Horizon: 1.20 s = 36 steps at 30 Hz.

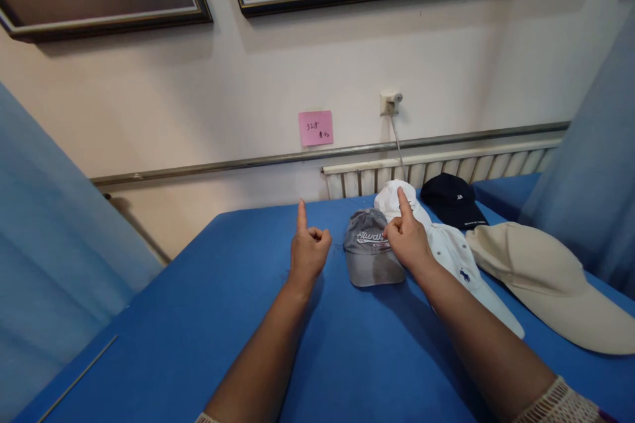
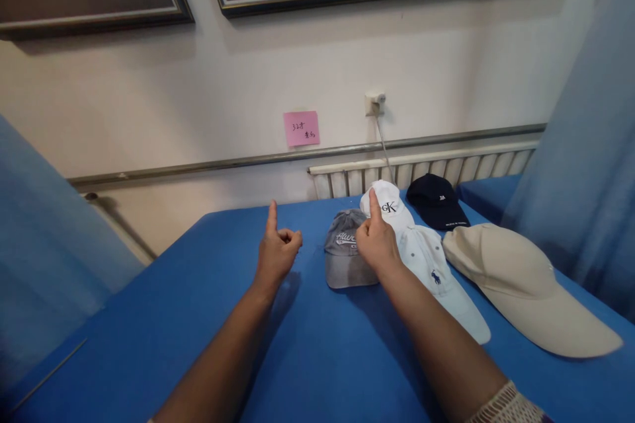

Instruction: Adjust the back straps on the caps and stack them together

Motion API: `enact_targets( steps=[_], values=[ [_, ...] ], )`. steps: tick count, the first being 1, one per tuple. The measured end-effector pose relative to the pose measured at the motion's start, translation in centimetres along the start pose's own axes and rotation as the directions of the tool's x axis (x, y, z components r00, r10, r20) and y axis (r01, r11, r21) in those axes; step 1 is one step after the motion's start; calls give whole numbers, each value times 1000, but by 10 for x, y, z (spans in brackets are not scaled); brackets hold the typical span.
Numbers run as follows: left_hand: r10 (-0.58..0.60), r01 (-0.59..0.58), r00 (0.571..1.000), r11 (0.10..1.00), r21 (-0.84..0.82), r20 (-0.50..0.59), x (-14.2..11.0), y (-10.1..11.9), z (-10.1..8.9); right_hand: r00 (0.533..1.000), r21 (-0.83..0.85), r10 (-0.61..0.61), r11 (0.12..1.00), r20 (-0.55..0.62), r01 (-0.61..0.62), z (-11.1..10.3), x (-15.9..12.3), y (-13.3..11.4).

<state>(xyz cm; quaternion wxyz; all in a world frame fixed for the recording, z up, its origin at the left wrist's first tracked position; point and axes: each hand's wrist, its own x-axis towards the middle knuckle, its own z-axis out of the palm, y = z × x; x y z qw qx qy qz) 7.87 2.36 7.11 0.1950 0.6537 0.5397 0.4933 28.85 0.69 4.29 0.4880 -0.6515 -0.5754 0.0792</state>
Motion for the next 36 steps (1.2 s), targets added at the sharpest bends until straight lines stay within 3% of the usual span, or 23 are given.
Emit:
enact_targets(
  steps=[11,15,21,24,30,36],
  values=[
    [7,-14,997,996,92,79,-10,-9,3,999,29,-11,1000,40,10,2,-3,1],
    [-17,-7,988,987,159,154,-22,-25,8,996,21,-19,1000,89,18,9,-11,6],
    [-96,-44,904,949,312,417,-53,-77,21,962,-75,-38,995,272,61,34,-57,18],
    [-107,-86,864,932,353,492,-60,-93,24,931,-125,-45,988,363,96,41,-78,16],
    [-51,-163,832,929,332,552,-58,-101,24,899,-272,-169,916,404,295,38,-88,11],
    [-26,-181,811,939,294,585,-57,-101,20,869,-398,-105,857,484,326,47,-82,29]
  ],
)
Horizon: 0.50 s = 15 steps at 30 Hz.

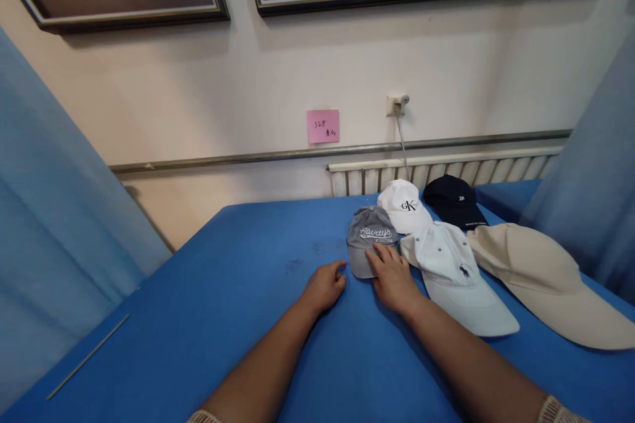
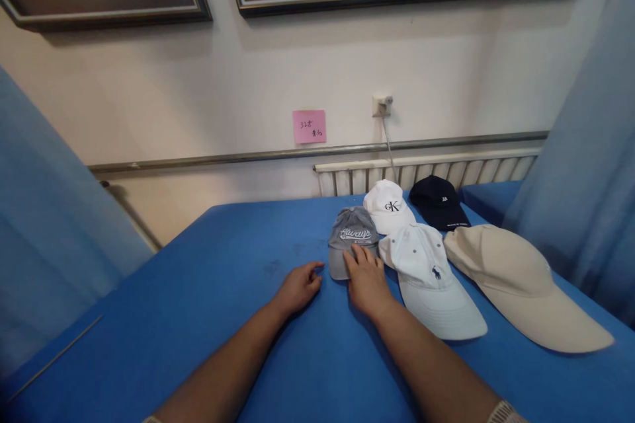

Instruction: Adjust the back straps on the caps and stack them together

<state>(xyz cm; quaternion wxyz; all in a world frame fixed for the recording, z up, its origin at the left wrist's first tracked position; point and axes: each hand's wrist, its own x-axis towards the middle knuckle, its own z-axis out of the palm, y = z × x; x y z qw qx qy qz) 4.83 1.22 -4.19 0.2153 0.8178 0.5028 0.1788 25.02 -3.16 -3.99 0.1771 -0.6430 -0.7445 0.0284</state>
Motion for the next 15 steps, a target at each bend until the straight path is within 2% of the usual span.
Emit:
enact_targets(
  steps=[4,6,8,10,12,14,15],
  values=[
    [-9,9,1000,997,-72,6,3,-5,2,999,11,16,1000,-29,-16,8,7,8],
    [-36,36,999,980,-196,3,6,-8,4,996,64,-12,998,-90,17,10,9,12],
    [-119,112,993,910,-399,6,10,-10,5,981,144,-41,987,-187,69,11,10,13],
    [-245,211,969,737,-642,37,13,-12,1,950,232,-82,960,-302,157,10,9,13],
    [-346,259,934,470,-844,94,16,-14,-8,902,294,-166,909,-398,297,7,6,9],
    [-384,243,911,205,-948,151,18,-18,-20,847,310,-300,834,-439,456,2,2,3],
    [-384,234,906,103,-967,179,18,-20,-26,821,304,-372,797,-433,521,-2,0,0]
  ],
)
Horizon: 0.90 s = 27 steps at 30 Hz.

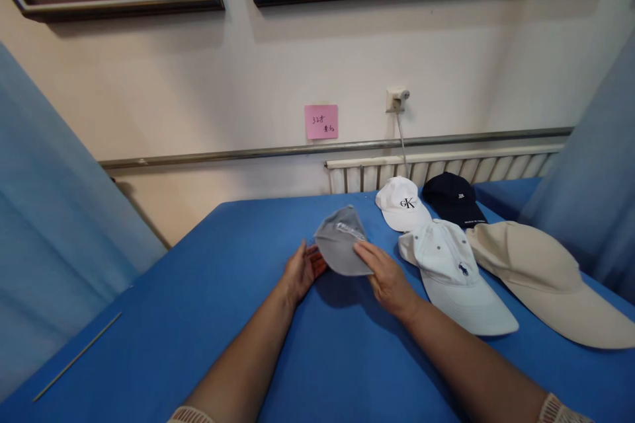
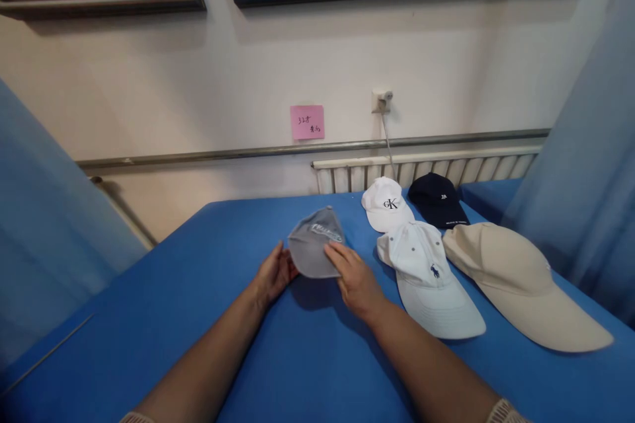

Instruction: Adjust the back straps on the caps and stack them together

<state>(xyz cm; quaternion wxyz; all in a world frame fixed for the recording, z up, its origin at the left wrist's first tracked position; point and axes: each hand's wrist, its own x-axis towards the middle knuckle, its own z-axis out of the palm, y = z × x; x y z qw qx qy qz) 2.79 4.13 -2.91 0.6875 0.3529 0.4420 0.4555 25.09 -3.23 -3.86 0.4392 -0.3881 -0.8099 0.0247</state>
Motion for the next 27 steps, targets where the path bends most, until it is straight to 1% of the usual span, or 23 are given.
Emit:
enact_targets(
  steps=[2,3,5,7,8,10,12,14,16,17,18,19,20,21,22,23,24,25,27],
  values=[
    [-36,36,999,993,-113,0,0,10,-6,991,12,-95,995,96,95,-3,2,-8],
    [-26,22,999,990,-142,-27,1,14,-9,982,-6,-113,993,151,116,-3,3,-11],
    [52,-76,989,982,-174,-135,1,19,-13,966,-85,-81,991,244,104,-4,5,-11],
    [166,-216,954,959,-184,-251,1,22,-16,956,-190,25,981,293,33,-5,5,-4],
    [220,-280,931,943,-183,-290,0,23,-16,950,-241,93,970,298,-20,-6,5,1],
    [306,-373,893,913,-163,-330,-2,24,-14,931,-333,238,933,276,-139,-8,3,12],
    [393,-445,862,889,-107,-320,-5,25,-8,906,-394,352,887,236,-242,-10,2,19],
    [485,-500,841,866,-2,-239,-12,23,3,901,-388,395,870,182,-303,-11,2,20],
    [581,-562,808,810,170,-96,-23,18,16,928,-281,358,906,108,-317,-9,2,13],
    [621,-595,784,753,280,-5,-29,14,23,943,-196,326,931,63,-309,-7,2,8],
    [642,-622,760,672,401,103,-36,9,30,954,-107,299,950,20,-295,-4,1,2],
    [649,-654,728,560,508,222,-44,4,36,958,-24,285,958,-19,-285,-1,1,-3],
    [628,-689,693,434,580,354,-51,-3,43,956,43,288,957,-49,-286,2,0,-9],
    [582,-726,659,324,607,477,-58,-9,48,949,94,308,949,-68,-302,5,-1,-12],
    [544,-758,624,247,603,561,-63,-16,53,937,133,341,935,-77,-329,8,-2,-15],
    [518,-780,600,209,590,610,-68,-23,57,921,167,381,916,-79,-365,10,-2,-16],
    [507,-791,590,206,576,629,-71,-29,60,904,202,421,894,-73,-400,12,-2,-17],
    [508,-792,594,230,566,624,-73,-33,62,888,241,456,870,-61,-430,12,-2,-16],
    [519,-774,624,307,553,584,-72,-39,63,868,324,495,826,-28,-461,12,0,-14]
  ],
)
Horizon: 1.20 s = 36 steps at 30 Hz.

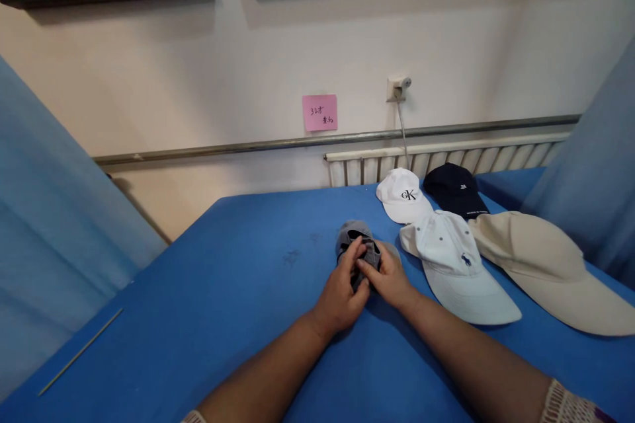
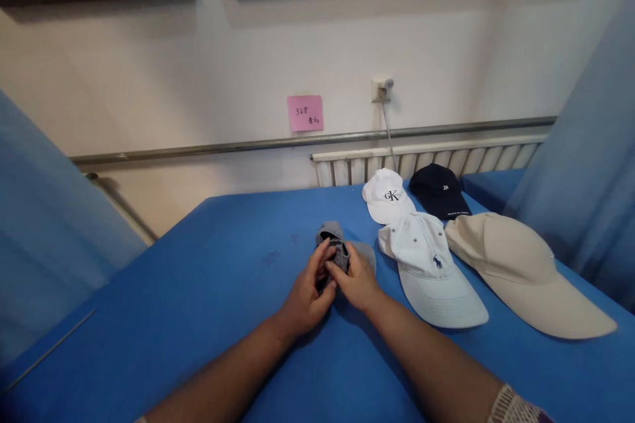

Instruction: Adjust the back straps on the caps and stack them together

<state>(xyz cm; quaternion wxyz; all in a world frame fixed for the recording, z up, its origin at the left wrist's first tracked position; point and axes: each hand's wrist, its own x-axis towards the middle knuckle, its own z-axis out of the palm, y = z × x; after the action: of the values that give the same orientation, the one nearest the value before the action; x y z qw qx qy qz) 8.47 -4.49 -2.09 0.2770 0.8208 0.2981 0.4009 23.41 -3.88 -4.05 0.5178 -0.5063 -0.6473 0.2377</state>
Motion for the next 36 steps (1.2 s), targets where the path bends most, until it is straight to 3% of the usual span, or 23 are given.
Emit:
enact_targets(
  steps=[5,9,13,20,25,31,36],
  values=[
    [-53,50,988,998,-24,-144,5,-13,-7,994,146,-3,989,107,-13,-4,5,-5],
    [28,24,960,983,182,-278,11,-15,-19,989,189,-21,982,145,-7,-6,7,-6],
    [208,-137,963,926,353,-171,14,-6,-26,976,224,-50,975,211,2,-7,7,-3],
    [341,-315,940,869,381,0,14,2,-28,903,129,-84,991,421,32,-22,9,-15],
    [293,-298,954,887,354,67,15,-1,-30,906,28,-114,993,409,112,-27,7,-21],
    [211,-215,976,910,355,51,15,-2,-32,956,-32,-43,998,291,55,-16,1,-17],
    [196,-232,972,875,424,127,16,-5,-35,930,38,-74,997,361,64,-14,1,-13]
  ],
)
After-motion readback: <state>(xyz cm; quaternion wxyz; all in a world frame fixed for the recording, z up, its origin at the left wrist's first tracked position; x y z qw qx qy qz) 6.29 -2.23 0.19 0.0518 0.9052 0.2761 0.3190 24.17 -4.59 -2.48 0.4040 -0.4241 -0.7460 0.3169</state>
